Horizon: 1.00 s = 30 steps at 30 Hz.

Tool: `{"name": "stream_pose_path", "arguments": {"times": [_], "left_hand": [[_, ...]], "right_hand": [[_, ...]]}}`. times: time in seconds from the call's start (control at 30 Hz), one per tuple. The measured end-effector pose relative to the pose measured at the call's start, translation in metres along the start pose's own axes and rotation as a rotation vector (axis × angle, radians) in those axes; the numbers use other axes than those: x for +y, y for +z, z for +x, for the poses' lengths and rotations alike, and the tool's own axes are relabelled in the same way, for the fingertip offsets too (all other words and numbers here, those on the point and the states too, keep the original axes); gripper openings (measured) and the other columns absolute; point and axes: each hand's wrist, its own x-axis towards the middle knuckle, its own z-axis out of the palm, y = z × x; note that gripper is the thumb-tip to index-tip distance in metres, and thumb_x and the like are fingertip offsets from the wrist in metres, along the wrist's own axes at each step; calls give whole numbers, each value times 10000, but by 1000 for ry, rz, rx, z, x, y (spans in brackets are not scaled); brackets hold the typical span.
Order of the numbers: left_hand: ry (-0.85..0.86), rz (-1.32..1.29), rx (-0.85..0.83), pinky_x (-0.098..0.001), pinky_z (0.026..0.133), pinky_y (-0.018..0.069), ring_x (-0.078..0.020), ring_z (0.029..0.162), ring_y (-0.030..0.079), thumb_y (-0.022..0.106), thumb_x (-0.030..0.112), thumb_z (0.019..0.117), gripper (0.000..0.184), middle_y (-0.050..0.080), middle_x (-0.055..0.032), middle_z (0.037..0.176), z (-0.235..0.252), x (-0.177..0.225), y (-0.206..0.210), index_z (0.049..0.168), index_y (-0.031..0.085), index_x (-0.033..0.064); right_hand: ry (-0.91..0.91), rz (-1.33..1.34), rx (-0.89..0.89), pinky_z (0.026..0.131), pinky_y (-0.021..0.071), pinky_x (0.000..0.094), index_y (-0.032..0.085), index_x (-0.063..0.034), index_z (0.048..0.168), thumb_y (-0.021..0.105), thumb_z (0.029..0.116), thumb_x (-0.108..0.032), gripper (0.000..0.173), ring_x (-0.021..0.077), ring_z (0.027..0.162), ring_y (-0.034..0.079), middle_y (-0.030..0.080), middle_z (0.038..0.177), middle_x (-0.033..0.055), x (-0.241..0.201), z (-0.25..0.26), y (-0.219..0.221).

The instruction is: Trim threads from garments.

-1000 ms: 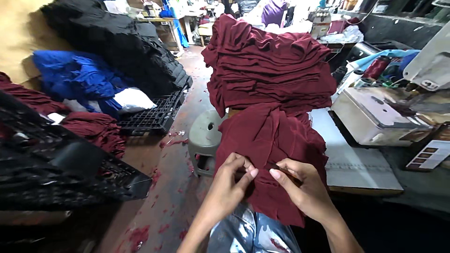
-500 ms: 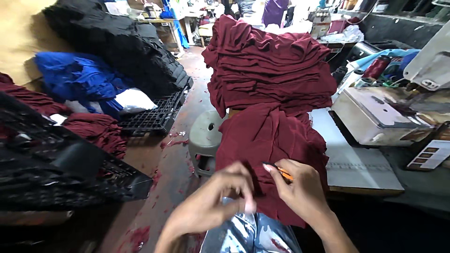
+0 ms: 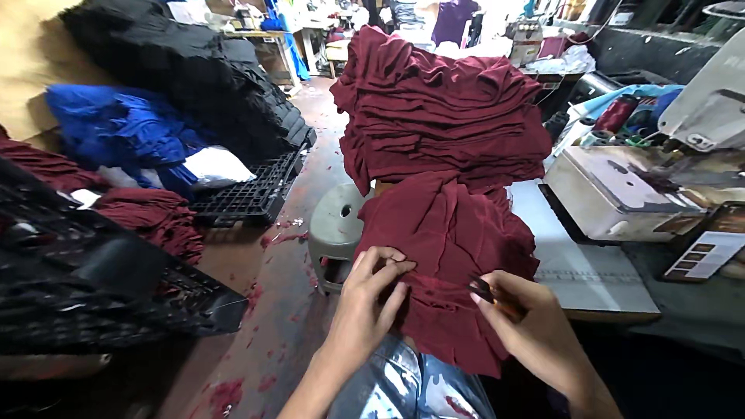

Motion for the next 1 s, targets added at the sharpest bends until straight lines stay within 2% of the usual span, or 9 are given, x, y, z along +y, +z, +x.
{"name": "stream_pose_path", "arguments": {"times": [0.07, 0.13, 0.27, 0.4, 0.53, 0.63, 0.73, 0.9, 1.0], "left_hand": [[-50, -146, -42, -277, 940, 539, -72, 1094, 613, 605, 290, 1006, 224, 654, 31, 1150, 5, -1, -7, 971, 775, 149], [-88, -156, -24, -250, 899, 555, -48, 1050, 615, 592, 290, 1010, 232, 637, 43, 1119, 13, -1, -13, 893, 736, 151], [-77, 135, 157, -334, 798, 500, -152, 945, 580, 723, 273, 904, 147, 606, -27, 1025, 28, -1, -4, 869, 726, 130], [-102, 48, 116, -224, 636, 551, -68, 751, 606, 724, 120, 862, 106, 603, -15, 974, 31, 19, 1, 966, 712, 106], [-244, -193, -105, -262, 817, 614, -68, 950, 680, 643, 155, 977, 156, 657, -5, 1130, 32, 28, -8, 1109, 704, 97], [-261, -151, -92, -275, 788, 611, -69, 936, 679, 653, 319, 984, 239, 662, 10, 1112, 33, 33, -5, 1108, 711, 123], [-196, 7, -38, -361, 724, 611, -134, 877, 680, 812, 399, 833, 408, 647, -32, 1094, 33, 42, 10, 1111, 710, 119], [-130, 211, 54, -368, 652, 549, -170, 823, 646, 770, 296, 866, 203, 635, -21, 1014, 37, 41, 32, 1021, 738, 169], [-165, 144, 31, -346, 637, 555, -138, 777, 643, 736, 243, 906, 100, 630, -15, 989, 41, 38, 30, 950, 735, 153]], "right_hand": [[22, 137, 2, 555, 450, 79, 717, -117, 887, 680, 923, -243, 136, -99, 615, 531, 632, 719, -105, -4, 7, -8], [9, 121, 62, 485, 380, 75, 689, -145, 836, 675, 919, -251, 135, -101, 531, 453, 554, 634, -129, -4, 18, -9], [38, -115, 130, 446, 362, 186, 612, -154, 733, 674, 866, -243, 172, -11, 486, 435, 476, 574, -94, 6, 32, 6], [86, -108, 149, 464, 404, 173, 660, -168, 859, 683, 855, -253, 89, -22, 518, 484, 544, 639, -104, -3, 33, 4], [-5, 126, 215, 475, 434, 105, 683, -158, 986, 669, 926, -264, 123, -59, 545, 517, 599, 698, -121, -30, 32, -1], [-9, 485, 117, 490, 440, 99, 688, -209, 998, 667, 983, -335, 129, -52, 541, 513, 603, 698, -117, -42, 33, 3], [80, 699, 63, 456, 381, 106, 701, -182, 974, 642, 1003, -351, 181, -42, 480, 440, 546, 623, -86, -32, 39, 16], [218, 721, 89, 430, 351, 120, 713, -131, 964, 589, 1024, -280, 203, -18, 445, 408, 533, 596, -57, -19, 43, 26], [200, 721, 75, 430, 355, 114, 711, -134, 964, 587, 1030, -292, 212, -26, 443, 408, 519, 585, -70, -16, 42, 25]]}}
